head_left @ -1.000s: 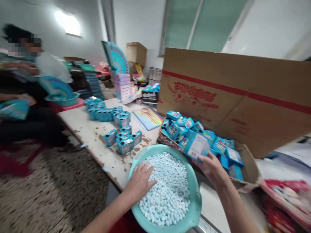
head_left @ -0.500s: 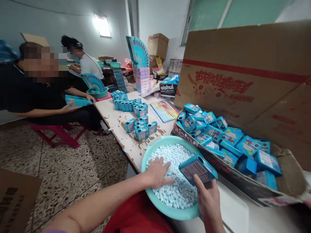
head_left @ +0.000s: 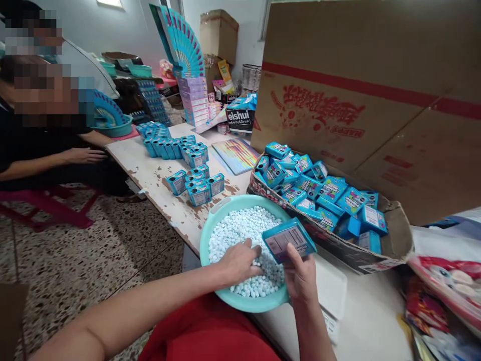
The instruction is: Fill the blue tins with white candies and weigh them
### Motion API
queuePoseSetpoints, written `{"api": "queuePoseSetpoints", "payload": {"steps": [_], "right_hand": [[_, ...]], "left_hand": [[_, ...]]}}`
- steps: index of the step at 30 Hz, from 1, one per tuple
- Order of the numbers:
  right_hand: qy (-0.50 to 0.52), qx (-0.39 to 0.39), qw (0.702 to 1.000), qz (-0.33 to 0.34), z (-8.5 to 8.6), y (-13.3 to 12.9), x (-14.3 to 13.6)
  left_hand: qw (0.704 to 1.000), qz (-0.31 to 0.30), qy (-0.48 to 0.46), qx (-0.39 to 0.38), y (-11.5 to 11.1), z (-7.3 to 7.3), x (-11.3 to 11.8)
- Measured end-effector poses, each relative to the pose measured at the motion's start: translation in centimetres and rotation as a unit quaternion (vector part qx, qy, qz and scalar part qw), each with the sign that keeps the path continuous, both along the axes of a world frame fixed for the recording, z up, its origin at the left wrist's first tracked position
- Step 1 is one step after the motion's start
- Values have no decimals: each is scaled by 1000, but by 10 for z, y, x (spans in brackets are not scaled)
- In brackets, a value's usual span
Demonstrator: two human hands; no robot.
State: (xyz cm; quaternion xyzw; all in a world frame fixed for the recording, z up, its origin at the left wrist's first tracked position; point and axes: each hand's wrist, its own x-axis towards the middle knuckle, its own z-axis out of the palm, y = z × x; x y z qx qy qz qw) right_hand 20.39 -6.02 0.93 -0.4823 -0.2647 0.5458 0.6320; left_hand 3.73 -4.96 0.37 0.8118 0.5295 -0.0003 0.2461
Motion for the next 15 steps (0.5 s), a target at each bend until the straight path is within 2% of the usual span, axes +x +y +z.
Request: {"api": "queuePoseSetpoints", "payload": {"steps": [4, 6, 7, 9, 11, 13, 15], "right_hand": [[-53, -4, 998, -41, 4, -2, 9], [-55, -12, 997, -54, 4, -3, 12], [-55, -14, 997, -59, 3, -4, 13], [-59, -13, 996, -62, 2, -6, 14], [-68, -6, 995, -66, 3, -9, 12], [-74, 7, 994, -75, 6, -12, 10], [-89, 22, 992, -81, 9, -15, 8]], "left_hand": [[992, 60, -105, -30, 15, -4, -12], [969, 117, -201, -79, 21, -3, -19], [945, 152, -263, -121, 23, -1, -22], [861, 222, -398, -225, 26, 7, -28], [751, 272, -514, -314, 27, 17, -30], [647, 315, -591, -365, 29, 25, -30], [566, 366, -626, -392, 32, 28, -29]]}}
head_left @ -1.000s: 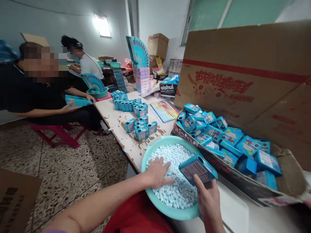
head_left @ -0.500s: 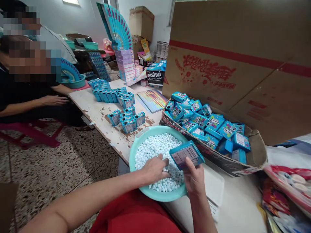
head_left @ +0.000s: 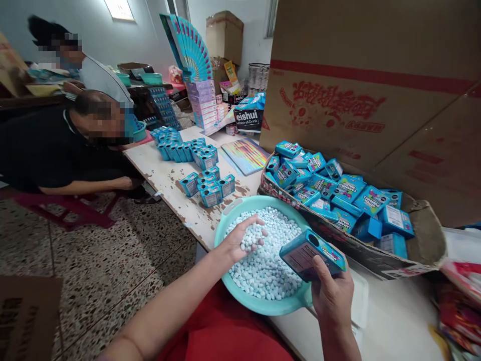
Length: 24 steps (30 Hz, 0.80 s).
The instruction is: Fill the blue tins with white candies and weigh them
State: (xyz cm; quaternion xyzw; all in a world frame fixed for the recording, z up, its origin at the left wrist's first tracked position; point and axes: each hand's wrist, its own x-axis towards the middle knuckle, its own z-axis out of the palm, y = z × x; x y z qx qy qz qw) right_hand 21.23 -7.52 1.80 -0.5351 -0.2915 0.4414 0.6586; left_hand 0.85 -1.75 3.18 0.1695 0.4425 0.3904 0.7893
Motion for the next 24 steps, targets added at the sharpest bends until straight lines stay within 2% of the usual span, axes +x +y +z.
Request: {"api": "queuePoseSetpoints", "payload": {"steps": [3, 7, 11, 13, 15, 19, 21, 24], "right_hand": [[-62, 4, 998, 6, 2, -2, -3], [-187, -9, 982, 22, 5, -4, -6], [-266, 8, 963, 32, 10, -6, -9], [-308, 20, 950, 40, 12, -8, -11], [-342, 30, 938, 55, 14, -9, -15], [-379, 47, 919, 98, 14, -8, -26], [-391, 59, 912, 110, 14, -6, -32], [-400, 81, 906, 110, 13, -2, -37]], "left_hand": [[996, 34, -47, -71, 5, 0, 3], [994, 51, -85, -41, 9, -4, 6], [992, 33, -102, -68, 13, -4, 9], [991, 26, -127, -47, 15, 5, 11], [990, 30, -141, -4, 15, 20, 16], [985, 77, -118, 102, 14, 48, 30], [980, 112, -85, 139, 13, 54, 37], [975, 152, -42, 156, 11, 53, 44]]}}
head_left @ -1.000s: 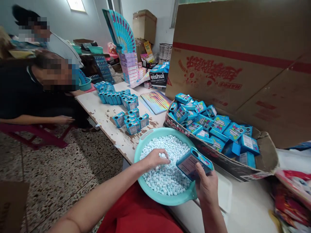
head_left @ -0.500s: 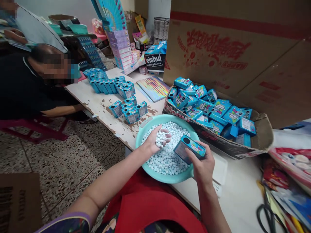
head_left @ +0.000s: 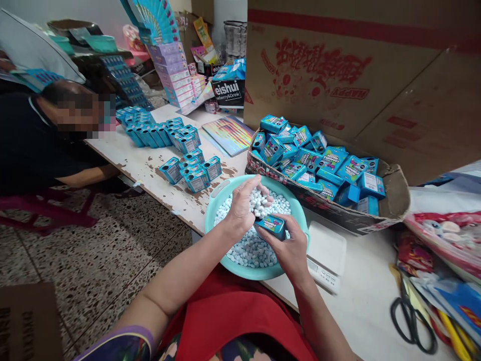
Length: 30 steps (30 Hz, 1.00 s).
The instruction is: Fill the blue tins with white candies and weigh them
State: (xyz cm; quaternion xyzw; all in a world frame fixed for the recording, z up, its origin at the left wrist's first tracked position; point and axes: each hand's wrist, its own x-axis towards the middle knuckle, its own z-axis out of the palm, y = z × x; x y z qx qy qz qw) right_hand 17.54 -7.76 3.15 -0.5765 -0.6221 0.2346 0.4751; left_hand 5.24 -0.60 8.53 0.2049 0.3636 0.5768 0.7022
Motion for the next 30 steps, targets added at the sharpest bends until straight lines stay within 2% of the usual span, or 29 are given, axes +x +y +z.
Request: {"api": "queuePoseSetpoints", "payload": {"steps": [6, 13, 30], "right_hand": [[-1, 14, 1000, -11, -1, 2, 1], [-15, 29, 999, 30, 0, 3, -1], [-28, 34, 999, 30, 4, 3, -1]], "left_hand": [[999, 20, 30, 32, -2, -7, 1], [995, 4, 74, 60, 0, -15, 1], [992, 14, 95, 80, 0, -18, -2]]}}
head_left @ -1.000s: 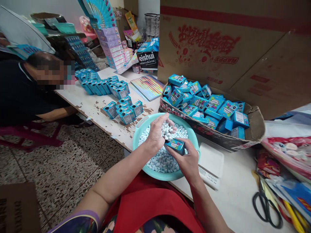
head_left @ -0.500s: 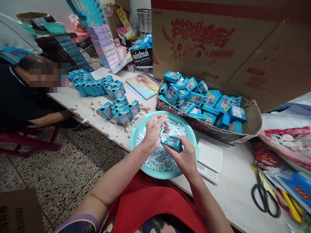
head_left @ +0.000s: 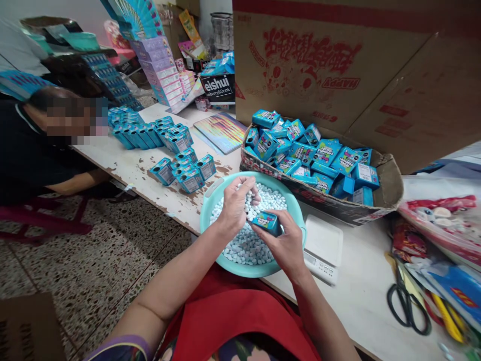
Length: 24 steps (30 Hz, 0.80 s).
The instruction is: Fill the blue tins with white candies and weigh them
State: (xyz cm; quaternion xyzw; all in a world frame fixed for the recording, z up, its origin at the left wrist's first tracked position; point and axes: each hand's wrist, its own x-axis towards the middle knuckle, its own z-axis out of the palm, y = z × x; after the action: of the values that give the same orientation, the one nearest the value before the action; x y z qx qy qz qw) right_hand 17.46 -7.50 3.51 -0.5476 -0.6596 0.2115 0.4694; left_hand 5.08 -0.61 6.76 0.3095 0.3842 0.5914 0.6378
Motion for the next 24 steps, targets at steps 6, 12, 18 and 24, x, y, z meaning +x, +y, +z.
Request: {"api": "queuePoseSetpoints", "payload": {"steps": [6, 12, 18, 24], "right_hand": [[-8, 7, 1000, 7, -1, 0, 0], [-11, 7, 1000, 5, 0, 1, 2], [-25, 17, 999, -11, -2, 2, -1], [-18, 25, 999, -20, 2, 4, 0]], "left_hand": [[1000, 8, 7, -8, 2, -1, 1], [1000, 5, 15, 2, 0, -1, -1], [1000, 15, 15, 19, 2, 2, 0], [1000, -4, 12, 23, 4, 5, 3]]}}
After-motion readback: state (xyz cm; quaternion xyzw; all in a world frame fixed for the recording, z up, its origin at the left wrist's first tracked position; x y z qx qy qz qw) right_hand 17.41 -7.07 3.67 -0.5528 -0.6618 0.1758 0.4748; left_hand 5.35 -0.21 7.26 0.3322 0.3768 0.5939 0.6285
